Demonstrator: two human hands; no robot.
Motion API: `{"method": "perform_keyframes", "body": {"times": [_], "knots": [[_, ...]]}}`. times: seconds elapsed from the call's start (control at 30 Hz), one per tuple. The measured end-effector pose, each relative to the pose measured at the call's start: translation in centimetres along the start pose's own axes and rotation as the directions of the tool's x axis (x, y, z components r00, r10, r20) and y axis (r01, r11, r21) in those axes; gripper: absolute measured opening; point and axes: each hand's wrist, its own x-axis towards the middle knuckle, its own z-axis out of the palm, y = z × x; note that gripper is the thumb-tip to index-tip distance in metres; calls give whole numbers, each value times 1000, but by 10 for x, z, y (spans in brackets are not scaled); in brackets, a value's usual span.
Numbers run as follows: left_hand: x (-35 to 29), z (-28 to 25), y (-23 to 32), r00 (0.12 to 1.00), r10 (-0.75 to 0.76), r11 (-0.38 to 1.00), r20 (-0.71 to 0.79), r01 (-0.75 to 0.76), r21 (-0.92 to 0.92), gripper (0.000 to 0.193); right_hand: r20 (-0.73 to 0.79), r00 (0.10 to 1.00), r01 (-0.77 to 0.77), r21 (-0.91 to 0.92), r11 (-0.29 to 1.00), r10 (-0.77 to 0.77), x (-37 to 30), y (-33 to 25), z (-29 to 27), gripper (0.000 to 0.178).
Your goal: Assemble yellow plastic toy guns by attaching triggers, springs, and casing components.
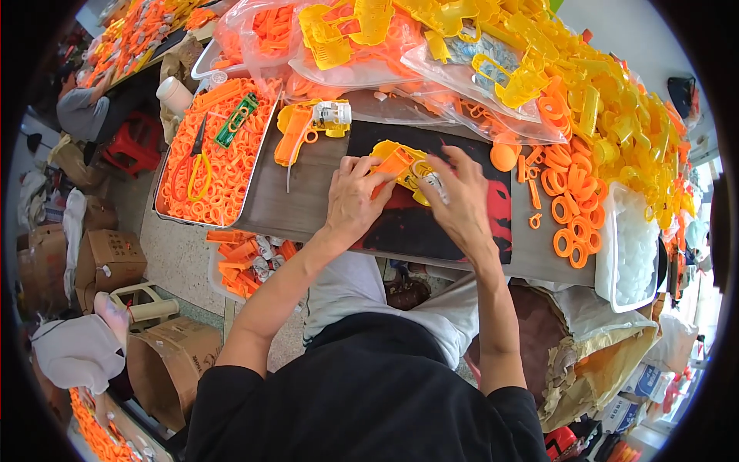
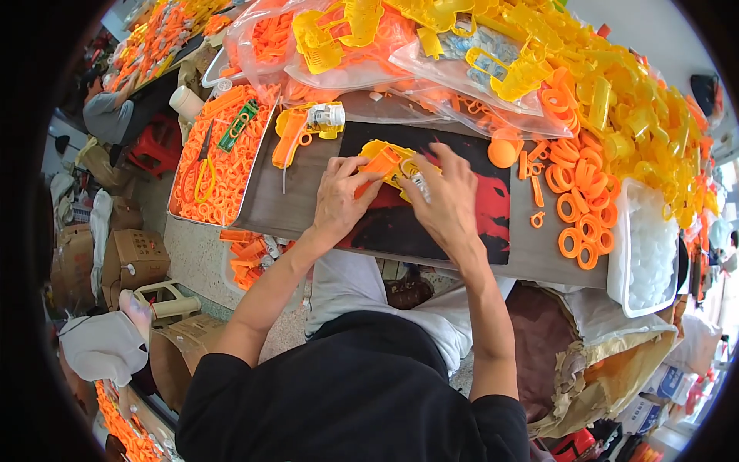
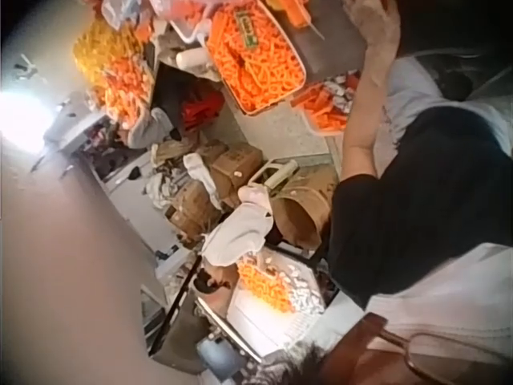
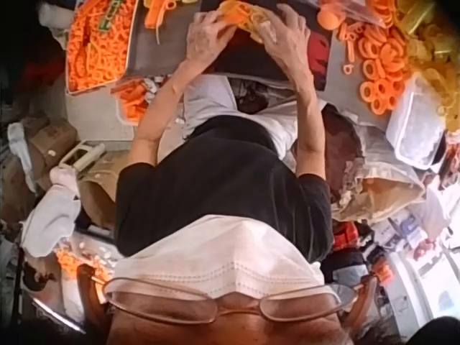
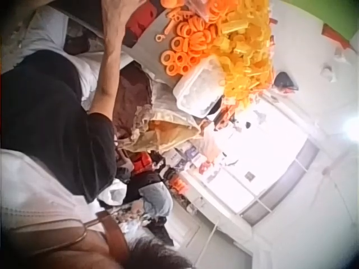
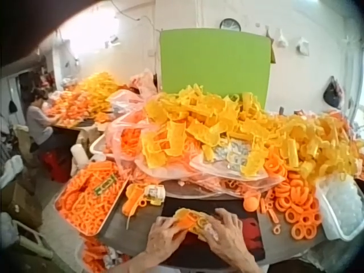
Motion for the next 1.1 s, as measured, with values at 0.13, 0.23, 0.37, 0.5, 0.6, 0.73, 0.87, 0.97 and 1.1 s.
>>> {"method": "perform_keyframes", "body": {"times": [0.13, 0.23, 0.37, 0.5, 0.6, 0.73, 0.87, 0.97, 1.1], "knots": [[1, -3, 2, 997, -62, 997, 41, 64, -51, 17, -69, 970, -234, 1, 972, 233, -29, -3, -13, 42], [1, -1, 4, 1000, -19, 1000, -2, 19, -3, 17, -56, 966, -239, 188, 953, 253, -39, -2, -7, 39], [6, -7, 5, 992, 121, 986, -32, -117, 116, 13, -199, 914, -287, 295, 911, 353, -42, -11, -3, 37], [5, -3, 1, 991, 131, 988, 37, -134, 78, 19, -268, 914, -207, 340, 918, 305, -36, 1, 11, 37], [10, -3, -1, 994, 96, 994, 50, -98, 39, 27, -173, 894, -275, 514, 812, 413, -37, 5, 14, 38], [46, 0, 6, 990, 142, 988, 8, -141, -58, 31, -143, 900, -287, 516, 807, 411, -37, 5, 9, 37], [75, 9, -1, 936, 326, 945, 135, -318, -78, 26, -157, 897, -266, 556, 787, 414, -36, 7, 15, 38], [90, -1, 4, 947, 214, 938, 241, -130, -321, 18, -170, 904, -249, 537, 806, 393, -35, 12, 14, 39], [95, -37, 29, 886, 36, 942, 462, 124, -311, 18, -196, 921, -201, 504, 840, 338, -36, 21, 10, 40]]}}
